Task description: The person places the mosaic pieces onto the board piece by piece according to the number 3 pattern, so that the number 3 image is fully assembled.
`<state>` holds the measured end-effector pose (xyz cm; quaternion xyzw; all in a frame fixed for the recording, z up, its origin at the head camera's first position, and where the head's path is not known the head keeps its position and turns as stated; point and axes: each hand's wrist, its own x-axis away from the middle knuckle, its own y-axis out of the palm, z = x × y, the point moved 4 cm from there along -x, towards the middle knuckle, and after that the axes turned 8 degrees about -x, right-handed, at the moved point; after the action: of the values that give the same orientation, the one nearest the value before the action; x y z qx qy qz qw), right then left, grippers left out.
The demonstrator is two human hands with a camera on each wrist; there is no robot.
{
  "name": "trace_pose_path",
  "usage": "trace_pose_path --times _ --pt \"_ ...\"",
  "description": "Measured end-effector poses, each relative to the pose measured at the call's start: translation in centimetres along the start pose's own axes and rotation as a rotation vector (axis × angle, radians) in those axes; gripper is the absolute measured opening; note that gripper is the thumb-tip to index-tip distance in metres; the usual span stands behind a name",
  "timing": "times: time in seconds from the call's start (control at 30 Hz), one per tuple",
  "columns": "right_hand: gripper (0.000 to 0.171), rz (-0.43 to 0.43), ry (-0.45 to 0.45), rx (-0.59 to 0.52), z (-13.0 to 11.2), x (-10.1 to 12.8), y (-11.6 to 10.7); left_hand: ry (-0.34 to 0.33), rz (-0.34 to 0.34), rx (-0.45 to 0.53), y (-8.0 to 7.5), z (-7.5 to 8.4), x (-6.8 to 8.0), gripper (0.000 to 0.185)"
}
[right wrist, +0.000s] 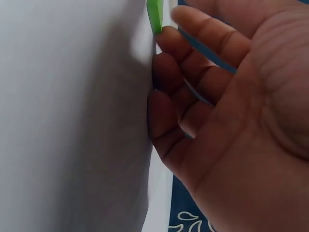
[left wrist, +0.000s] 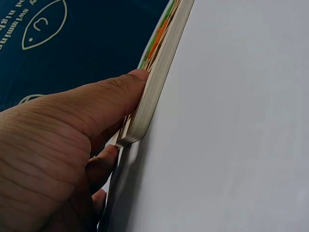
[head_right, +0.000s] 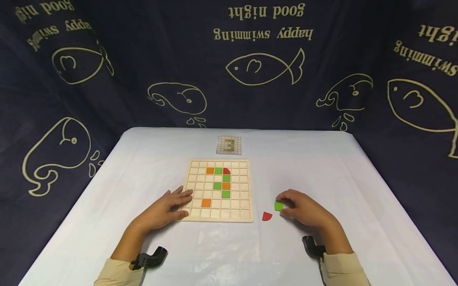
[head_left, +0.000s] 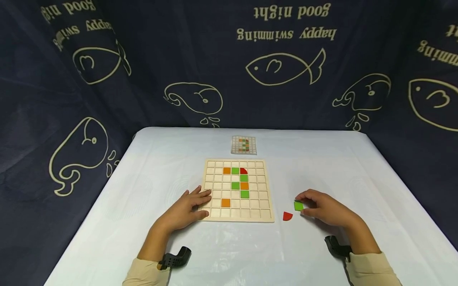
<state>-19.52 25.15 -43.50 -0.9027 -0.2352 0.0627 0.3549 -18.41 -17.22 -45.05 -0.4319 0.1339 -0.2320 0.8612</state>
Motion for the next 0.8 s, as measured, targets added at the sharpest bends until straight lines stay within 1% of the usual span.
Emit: trace_pose_path --times 0.27,0.6,0.8 --pt "0.029 0.0 -0.038 0.089 -0.12 -0.48 0.39 -0.008 0.001 0.0 -0.19 -0.02 -0.02 0.057" --pt "0.029 -0.006 -0.05 0.073 -0.53 -0.44 0.41 0.002 -0.004 0.004 -0.04 0.09 -0.02 0.057" --pt "0.029 0.019 -0.021 0.033 -0.42 -0.55 0.19 0.001 -0.004 -0.005 -0.01 0.21 -0.05 0.057"
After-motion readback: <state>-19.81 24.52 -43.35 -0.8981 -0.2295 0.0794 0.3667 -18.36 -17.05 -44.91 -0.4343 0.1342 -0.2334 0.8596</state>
